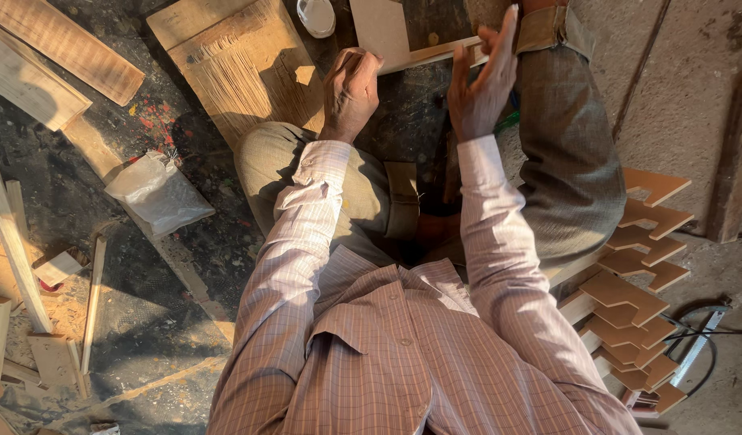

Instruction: The person sits on the floor and assembles small wooden pieces by inserting nails and tapping them with a hammer. They handle multiple wooden parts, align them, and secure them together, then place the assembled piece aside.

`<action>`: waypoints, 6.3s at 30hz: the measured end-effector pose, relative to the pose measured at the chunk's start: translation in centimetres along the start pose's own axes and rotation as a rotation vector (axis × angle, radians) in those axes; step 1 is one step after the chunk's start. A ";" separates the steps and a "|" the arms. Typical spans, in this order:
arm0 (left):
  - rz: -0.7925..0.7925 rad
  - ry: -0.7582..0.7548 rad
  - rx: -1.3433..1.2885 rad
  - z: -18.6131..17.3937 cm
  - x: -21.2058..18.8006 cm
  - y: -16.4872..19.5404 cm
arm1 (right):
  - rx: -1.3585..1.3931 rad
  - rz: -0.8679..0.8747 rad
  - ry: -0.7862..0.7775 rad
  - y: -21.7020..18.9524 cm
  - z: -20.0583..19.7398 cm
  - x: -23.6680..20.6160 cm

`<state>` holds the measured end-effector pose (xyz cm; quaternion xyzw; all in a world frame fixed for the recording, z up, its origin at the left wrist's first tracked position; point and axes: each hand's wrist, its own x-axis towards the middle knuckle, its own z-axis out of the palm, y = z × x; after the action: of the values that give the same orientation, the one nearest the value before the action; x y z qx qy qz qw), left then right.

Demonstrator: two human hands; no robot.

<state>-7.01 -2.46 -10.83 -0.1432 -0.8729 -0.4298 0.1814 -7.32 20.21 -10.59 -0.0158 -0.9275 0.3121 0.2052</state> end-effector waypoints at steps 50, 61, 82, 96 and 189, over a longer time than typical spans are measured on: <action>-0.102 0.004 -0.109 9.4 1.4 -5.0 | -0.044 -0.277 -0.347 1.4 -2.5 -2.5; -0.096 0.019 -0.106 10.7 2.4 -5.0 | -0.066 -0.266 -0.346 3.8 -2.0 -1.5; -0.055 -0.066 0.054 11.9 3.3 -6.8 | 0.000 -0.178 -0.450 5.9 1.2 0.0; -0.234 -0.097 -0.059 12.0 5.0 -7.7 | -0.150 -0.276 -0.438 4.7 1.3 2.0; -0.232 -0.026 -0.062 13.2 5.9 -4.1 | 0.610 0.052 -0.477 10.4 9.3 8.5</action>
<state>-16.45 6.24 -18.54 -0.0526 -0.8721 -0.4727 0.1146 -19.76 24.57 -20.21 0.0955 -0.8130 0.5737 -0.0291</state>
